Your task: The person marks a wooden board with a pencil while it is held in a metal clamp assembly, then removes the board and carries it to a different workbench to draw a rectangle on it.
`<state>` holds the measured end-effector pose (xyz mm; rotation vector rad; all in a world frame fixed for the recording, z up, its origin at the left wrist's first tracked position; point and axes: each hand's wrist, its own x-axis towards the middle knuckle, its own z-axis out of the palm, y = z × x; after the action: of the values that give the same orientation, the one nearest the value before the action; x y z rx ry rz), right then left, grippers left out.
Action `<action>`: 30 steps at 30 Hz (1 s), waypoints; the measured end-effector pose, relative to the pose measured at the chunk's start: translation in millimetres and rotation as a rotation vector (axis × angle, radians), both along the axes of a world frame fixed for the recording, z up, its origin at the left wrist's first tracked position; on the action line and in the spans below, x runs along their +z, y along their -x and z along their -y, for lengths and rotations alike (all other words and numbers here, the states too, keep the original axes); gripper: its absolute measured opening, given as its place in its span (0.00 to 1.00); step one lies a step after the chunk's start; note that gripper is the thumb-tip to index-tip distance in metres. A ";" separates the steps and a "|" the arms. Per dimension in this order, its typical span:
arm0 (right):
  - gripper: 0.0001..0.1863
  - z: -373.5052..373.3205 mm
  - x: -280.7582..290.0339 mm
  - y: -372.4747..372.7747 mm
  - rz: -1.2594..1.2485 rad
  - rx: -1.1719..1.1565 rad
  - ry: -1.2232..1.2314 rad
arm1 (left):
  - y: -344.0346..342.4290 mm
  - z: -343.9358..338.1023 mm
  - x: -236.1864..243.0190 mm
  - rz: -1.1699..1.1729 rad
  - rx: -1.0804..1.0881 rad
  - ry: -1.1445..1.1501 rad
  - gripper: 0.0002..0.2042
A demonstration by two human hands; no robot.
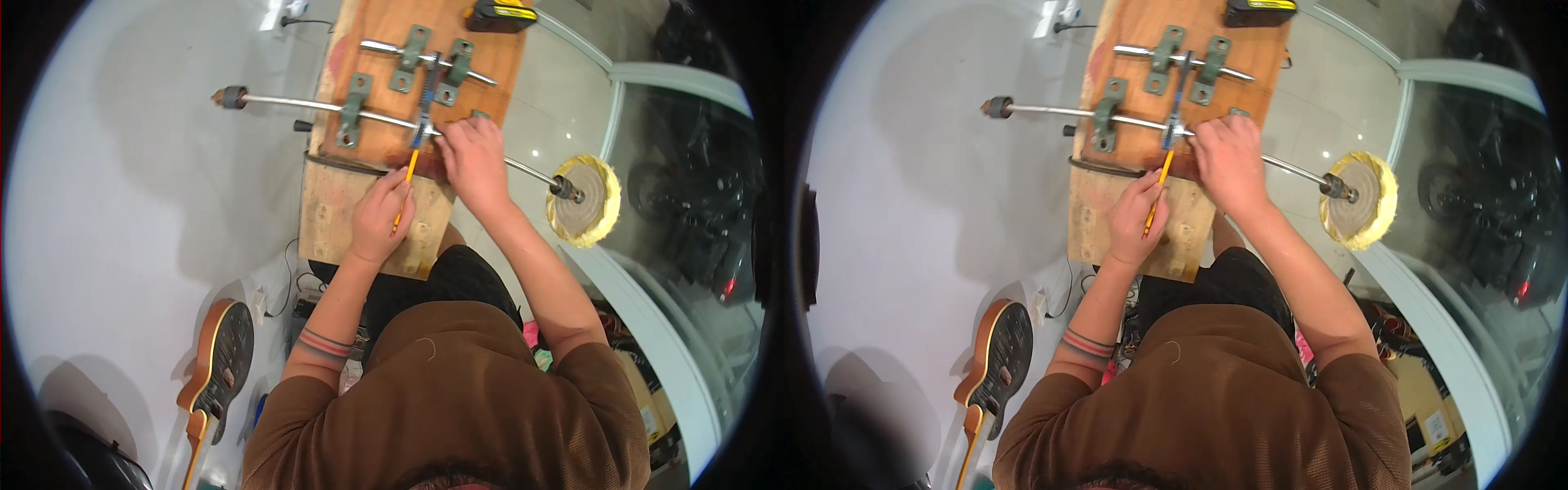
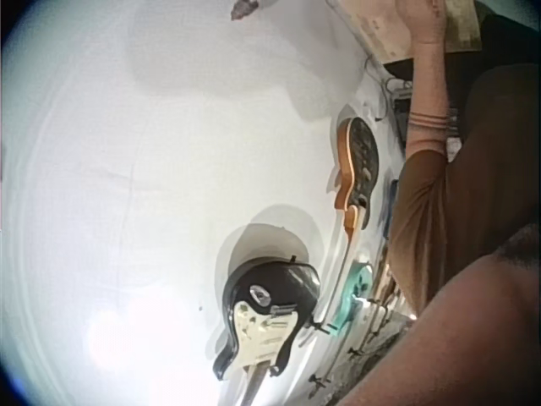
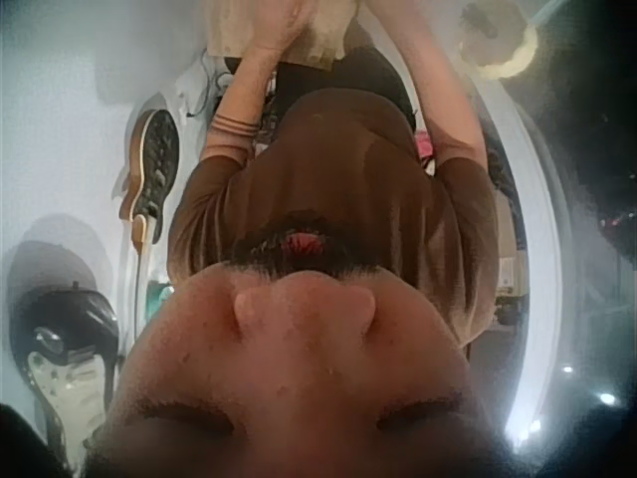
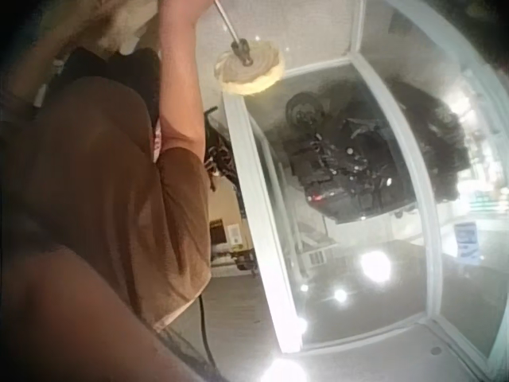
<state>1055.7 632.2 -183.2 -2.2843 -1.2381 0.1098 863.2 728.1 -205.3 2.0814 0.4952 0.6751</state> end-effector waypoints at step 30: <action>0.08 13.0 -8.1 -1.8 -0.118 0.014 -0.085 | -42.6 25.7 -9.4 -0.205 0.036 -0.460 0.15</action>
<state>1057.5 619.2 -191.4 -2.1642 -1.1762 0.1911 905.8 702.4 -214.7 2.5981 0.5290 0.6429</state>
